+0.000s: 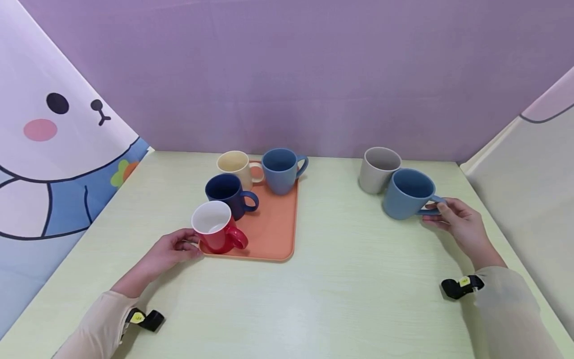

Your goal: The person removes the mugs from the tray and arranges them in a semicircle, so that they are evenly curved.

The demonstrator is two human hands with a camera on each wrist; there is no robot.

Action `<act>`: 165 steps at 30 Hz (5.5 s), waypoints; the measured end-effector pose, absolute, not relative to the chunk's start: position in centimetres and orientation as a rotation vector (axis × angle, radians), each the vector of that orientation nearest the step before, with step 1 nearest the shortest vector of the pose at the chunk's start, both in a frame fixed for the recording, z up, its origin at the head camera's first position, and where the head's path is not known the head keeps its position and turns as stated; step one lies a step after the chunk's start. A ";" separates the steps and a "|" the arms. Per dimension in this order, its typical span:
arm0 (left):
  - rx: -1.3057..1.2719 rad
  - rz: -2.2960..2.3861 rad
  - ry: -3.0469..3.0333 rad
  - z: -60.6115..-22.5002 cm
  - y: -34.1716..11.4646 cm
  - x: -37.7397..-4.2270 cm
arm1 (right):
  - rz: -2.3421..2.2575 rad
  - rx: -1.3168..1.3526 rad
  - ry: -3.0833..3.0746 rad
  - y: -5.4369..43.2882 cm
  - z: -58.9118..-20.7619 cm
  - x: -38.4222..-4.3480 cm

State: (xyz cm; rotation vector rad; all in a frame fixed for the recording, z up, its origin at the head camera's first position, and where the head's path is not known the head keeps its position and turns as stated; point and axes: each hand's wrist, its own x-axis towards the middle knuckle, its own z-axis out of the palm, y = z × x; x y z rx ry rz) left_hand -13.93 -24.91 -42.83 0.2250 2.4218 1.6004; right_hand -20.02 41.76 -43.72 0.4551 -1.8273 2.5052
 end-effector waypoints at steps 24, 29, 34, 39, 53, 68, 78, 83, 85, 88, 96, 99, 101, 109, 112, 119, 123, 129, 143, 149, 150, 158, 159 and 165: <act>0.221 1.589 2.434 -43.0 -25.1 -14.0 | 2.751 0.388 -1.664 41.2 -43.4 -19.7; 0.215 1.585 2.433 -43.0 -25.0 -14.0 | 2.796 0.353 -1.622 41.1 -43.1 -19.5; 0.207 1.594 2.422 -43.0 -25.0 -14.1 | 2.780 0.327 -1.613 41.0 -42.9 -19.3; 0.205 1.604 2.413 -43.0 -24.9 -14.0 | 2.638 0.246 -1.578 40.7 -42.7 -18.9; 0.197 1.602 2.421 -43.1 -24.9 -14.0 | 2.408 0.241 -1.376 38.4 -40.0 -17.8; 0.223 1.591 2.434 -43.0 -25.0 -14.0 | 2.196 0.469 -1.783 35.7 -38.9 -18.1; 0.232 1.583 2.441 -43.1 -25.0 -14.1 | 2.145 0.483 -1.921 33.1 -38.5 -18.4; 0.232 1.585 2.442 -43.1 -25.0 -14.1 | 2.116 0.553 -1.977 31.6 -38.6 -18.7; 0.238 1.588 2.442 -43.1 -25.1 -14.1 | 2.125 0.601 -1.983 31.0 -38.7 -18.9; 0.242 1.590 2.444 -43.2 -25.1 -14.1 | 2.155 0.650 -1.996 30.1 -38.9 -19.3; 0.220 1.603 2.421 -43.3 -24.9 -14.2 | 2.147 0.655 -2.104 28.4 -40.0 -20.4; 0.209 1.601 2.424 -43.2 -24.9 -14.1 | 2.137 0.653 -2.136 27.8 -40.3 -20.9; 0.202 1.596 2.426 -43.1 -24.9 -14.1 | 2.131 0.651 -2.156 27.3 -40.5 -21.2; 0.194 1.594 2.423 -43.1 -24.9 -14.1 | 2.124 0.654 -2.205 25.5 -41.3 -22.5; 0.193 1.593 2.423 -43.2 -25.0 -14.1 | 2.112 0.645 -2.233 24.8 -41.5 -23.0; 0.207 1.599 2.421 -43.2 -25.0 -14.1 | 2.097 0.611 -2.288 23.5 -42.2 -24.3; 0.204 1.599 2.419 -43.2 -25.0 -14.1 | 2.113 0.584 -2.302 22.7 -42.4 -25.0; 0.205 1.606 2.412 -43.1 -25.0 -14.1 | 2.130 0.527 -2.343 21.4 -42.6 -26.0; 0.213 1.627 2.408 -43.2 -25.1 -14.0 | 2.091 0.426 -2.409 17.9 -42.5 -28.7; 0.233 1.626 2.412 -43.1 -25.0 -14.0 | 2.059 0.382 -2.443 17.0 -42.4 -30.0; 0.233 1.626 2.412 -43.0 -25.0 -14.0 | 2.054 0.375 -2.450 16.8 -42.3 -30.2; 0.223 1.618 2.416 -42.9 -25.0 -14.1 | 2.034 0.336 -2.476 15.8 -41.9 -31.5; 0.220 1.619 2.415 -42.9 -25.0 -14.1 | 2.029 0.332 -2.479 15.7 -41.9 -31.7; 0.219 1.620 2.414 -43.0 -25.0 -14.1 | 2.048 0.283 -2.451 15.1 -42.0 -33.0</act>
